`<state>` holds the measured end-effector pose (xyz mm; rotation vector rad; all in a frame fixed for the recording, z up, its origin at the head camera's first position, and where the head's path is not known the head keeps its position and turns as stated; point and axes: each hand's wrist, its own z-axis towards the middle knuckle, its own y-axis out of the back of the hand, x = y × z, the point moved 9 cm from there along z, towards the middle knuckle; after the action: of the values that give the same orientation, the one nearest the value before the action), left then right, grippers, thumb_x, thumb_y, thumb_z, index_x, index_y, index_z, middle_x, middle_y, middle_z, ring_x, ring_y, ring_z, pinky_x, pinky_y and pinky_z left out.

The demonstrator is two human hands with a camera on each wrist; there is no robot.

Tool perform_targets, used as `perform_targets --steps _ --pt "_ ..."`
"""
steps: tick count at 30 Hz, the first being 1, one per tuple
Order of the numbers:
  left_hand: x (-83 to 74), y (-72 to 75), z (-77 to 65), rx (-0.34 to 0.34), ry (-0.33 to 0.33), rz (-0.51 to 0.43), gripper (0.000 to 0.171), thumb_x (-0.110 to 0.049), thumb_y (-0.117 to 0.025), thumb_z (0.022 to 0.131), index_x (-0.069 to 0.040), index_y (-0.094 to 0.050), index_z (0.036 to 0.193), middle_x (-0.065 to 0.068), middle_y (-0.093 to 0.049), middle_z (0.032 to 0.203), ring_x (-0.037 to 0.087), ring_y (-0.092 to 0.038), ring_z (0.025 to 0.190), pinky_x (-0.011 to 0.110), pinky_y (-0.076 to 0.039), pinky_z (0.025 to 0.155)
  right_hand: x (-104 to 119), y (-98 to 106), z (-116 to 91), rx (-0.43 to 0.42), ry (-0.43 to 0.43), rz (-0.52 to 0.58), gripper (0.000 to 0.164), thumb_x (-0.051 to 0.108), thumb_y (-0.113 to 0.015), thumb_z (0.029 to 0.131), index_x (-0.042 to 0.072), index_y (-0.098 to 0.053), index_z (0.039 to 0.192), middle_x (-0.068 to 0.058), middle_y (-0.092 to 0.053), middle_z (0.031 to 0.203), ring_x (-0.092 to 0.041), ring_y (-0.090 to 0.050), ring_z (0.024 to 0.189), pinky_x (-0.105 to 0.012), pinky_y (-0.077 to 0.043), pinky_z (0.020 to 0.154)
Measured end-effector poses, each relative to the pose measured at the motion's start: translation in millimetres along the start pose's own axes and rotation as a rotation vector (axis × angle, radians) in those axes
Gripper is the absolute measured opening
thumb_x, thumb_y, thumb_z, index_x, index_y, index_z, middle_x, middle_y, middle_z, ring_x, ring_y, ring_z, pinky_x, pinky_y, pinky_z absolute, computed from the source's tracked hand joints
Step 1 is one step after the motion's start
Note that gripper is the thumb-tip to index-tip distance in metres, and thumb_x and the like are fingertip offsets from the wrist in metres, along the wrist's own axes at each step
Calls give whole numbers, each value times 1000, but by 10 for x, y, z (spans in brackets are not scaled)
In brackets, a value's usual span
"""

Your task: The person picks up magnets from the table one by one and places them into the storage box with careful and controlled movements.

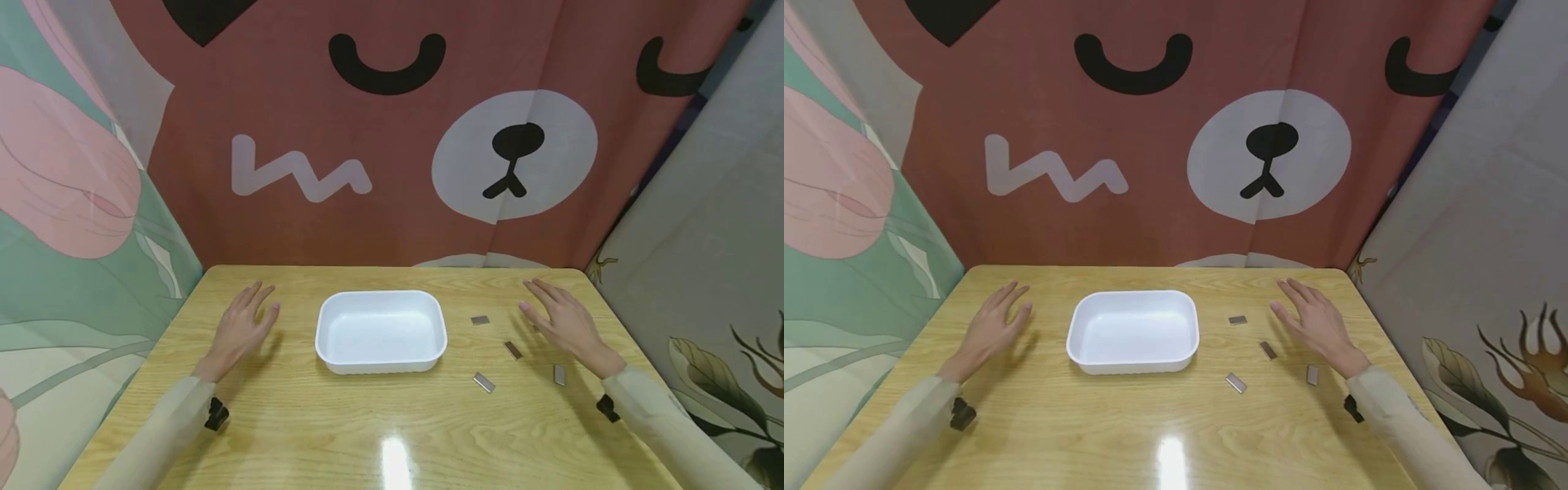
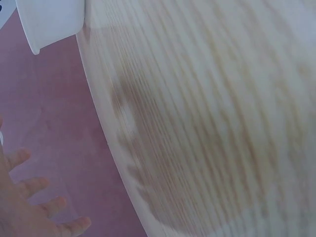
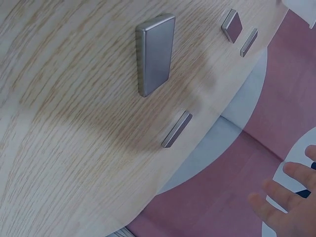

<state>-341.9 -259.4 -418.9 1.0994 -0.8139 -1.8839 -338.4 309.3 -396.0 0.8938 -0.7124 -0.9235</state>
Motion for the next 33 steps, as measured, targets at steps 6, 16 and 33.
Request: perform_targets --steps 6,16,33 --pt "10 14 6 -3 6 -7 52 -47 -40 89 -19 -40 134 13 -27 141 38 -24 125 60 -22 93 22 4 -12 -2 2 4 59 38 -55 85 19 -35 137 -10 -35 137 -39 -36 115 -54 -29 91" --pt "42 0 3 8 25 -12 53 -48 -39 89 -19 -39 134 12 -26 141 37 -24 125 60 -21 93 63 7 -22 -1 -4 3 59 37 -57 84 19 -36 137 -8 -35 137 -39 -37 115 -55 -30 89" --pt "34 -8 10 19 41 -26 53 -48 -38 90 -20 -38 135 10 -25 142 36 -23 125 61 -20 92 119 16 -39 -8 19 -8 58 40 -56 84 17 -39 135 -10 -38 135 -38 -38 113 -57 -36 81"
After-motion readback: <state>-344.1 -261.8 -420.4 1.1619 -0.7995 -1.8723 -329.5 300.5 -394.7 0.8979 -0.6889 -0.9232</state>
